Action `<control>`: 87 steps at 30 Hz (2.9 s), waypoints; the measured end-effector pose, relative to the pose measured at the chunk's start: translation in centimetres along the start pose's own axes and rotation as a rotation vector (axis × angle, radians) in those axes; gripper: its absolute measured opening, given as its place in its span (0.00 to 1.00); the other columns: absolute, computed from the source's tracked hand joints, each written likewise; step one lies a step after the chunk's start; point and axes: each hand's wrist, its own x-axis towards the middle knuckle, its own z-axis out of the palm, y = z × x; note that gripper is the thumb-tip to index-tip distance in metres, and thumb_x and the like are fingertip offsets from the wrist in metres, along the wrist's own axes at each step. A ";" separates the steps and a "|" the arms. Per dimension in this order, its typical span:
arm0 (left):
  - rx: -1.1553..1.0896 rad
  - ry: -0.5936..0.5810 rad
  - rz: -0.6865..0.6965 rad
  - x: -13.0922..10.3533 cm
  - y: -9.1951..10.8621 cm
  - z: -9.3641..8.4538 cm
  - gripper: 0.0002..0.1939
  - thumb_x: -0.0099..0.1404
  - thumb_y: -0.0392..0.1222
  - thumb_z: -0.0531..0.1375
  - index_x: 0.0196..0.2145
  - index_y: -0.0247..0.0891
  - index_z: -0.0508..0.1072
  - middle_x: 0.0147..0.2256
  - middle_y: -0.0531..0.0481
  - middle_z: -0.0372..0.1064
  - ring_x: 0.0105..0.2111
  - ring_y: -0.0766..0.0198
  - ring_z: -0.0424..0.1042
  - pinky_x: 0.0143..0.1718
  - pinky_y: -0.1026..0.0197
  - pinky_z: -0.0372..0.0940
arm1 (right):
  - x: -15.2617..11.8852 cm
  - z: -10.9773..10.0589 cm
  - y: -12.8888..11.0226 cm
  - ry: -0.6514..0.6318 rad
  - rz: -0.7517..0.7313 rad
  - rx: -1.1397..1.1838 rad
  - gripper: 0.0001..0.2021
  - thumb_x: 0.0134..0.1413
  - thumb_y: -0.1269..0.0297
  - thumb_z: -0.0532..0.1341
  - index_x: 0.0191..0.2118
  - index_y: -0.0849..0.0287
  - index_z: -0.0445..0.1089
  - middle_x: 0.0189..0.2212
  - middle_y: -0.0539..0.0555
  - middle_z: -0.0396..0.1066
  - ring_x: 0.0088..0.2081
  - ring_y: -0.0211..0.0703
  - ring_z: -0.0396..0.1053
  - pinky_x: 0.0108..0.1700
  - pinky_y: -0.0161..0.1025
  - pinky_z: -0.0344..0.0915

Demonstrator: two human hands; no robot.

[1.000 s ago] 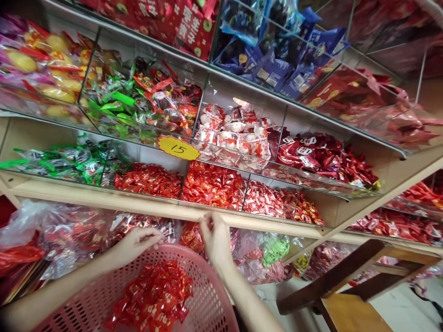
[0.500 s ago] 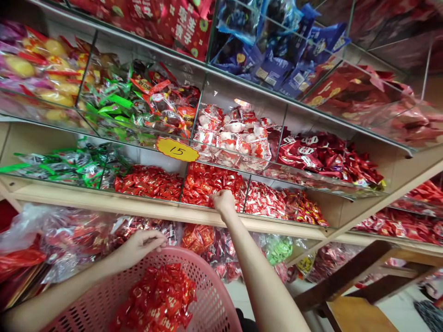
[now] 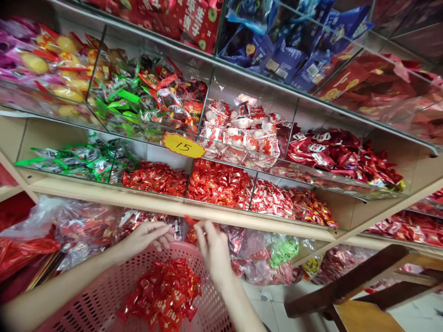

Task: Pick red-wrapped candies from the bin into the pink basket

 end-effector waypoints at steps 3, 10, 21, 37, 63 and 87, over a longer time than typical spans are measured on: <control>-0.184 -0.076 -0.095 -0.5 0.8 0.4 0.23 0.64 0.55 0.50 0.46 0.33 0.66 0.34 0.40 0.73 0.30 0.62 0.73 0.29 0.62 0.65 | -2.6 2.4 1.2 -0.146 -0.115 -0.110 0.12 0.60 0.60 0.49 0.40 0.55 0.68 0.31 0.54 0.72 0.29 0.39 0.68 0.34 0.34 0.61; -0.092 -0.155 0.001 -0.8 0.6 0.7 0.17 0.57 0.44 0.62 0.42 0.34 0.66 0.29 0.50 0.70 0.26 0.68 0.70 0.29 0.63 0.65 | -4.2 3.8 1.8 -0.181 -0.057 0.010 0.11 0.57 0.61 0.54 0.46 0.55 0.64 0.36 0.55 0.71 0.33 0.41 0.69 0.37 0.37 0.63; -0.090 -0.165 0.046 -0.4 -0.4 1.1 0.17 0.54 0.40 0.63 0.40 0.34 0.65 0.31 0.51 0.70 0.28 0.69 0.70 0.31 0.64 0.65 | -3.3 5.7 2.5 -0.137 0.405 0.628 0.15 0.47 0.52 0.62 0.31 0.60 0.66 0.26 0.51 0.70 0.25 0.36 0.68 0.23 0.31 0.62; 0.148 -0.054 0.104 -0.6 0.4 0.1 0.14 0.61 0.49 0.56 0.31 0.33 0.69 0.21 0.51 0.71 0.21 0.68 0.70 0.22 0.68 0.60 | -4.1 6.2 2.4 -0.163 0.386 0.614 0.15 0.47 0.51 0.61 0.26 0.60 0.65 0.23 0.50 0.70 0.22 0.33 0.64 0.22 0.30 0.59; 0.153 0.094 0.130 0.0 -0.6 -0.6 0.15 0.58 0.44 0.56 0.40 0.31 0.69 0.28 0.49 0.70 0.24 0.69 0.66 0.25 0.66 0.61 | -5.4 8.5 1.6 -0.401 -0.045 -0.295 0.06 0.52 0.68 0.58 0.37 0.56 0.68 0.35 0.53 0.71 0.38 0.44 0.67 0.41 0.39 0.60; 0.260 0.101 0.107 0.4 -1.7 -1.4 0.18 0.58 0.48 0.55 0.41 0.32 0.69 0.32 0.48 0.70 0.29 0.65 0.69 0.31 0.63 0.64 | 2.3 0.8 0.1 -0.076 -0.415 -0.773 0.10 0.61 0.63 0.50 0.38 0.59 0.66 0.32 0.54 0.66 0.35 0.41 0.62 0.38 0.36 0.56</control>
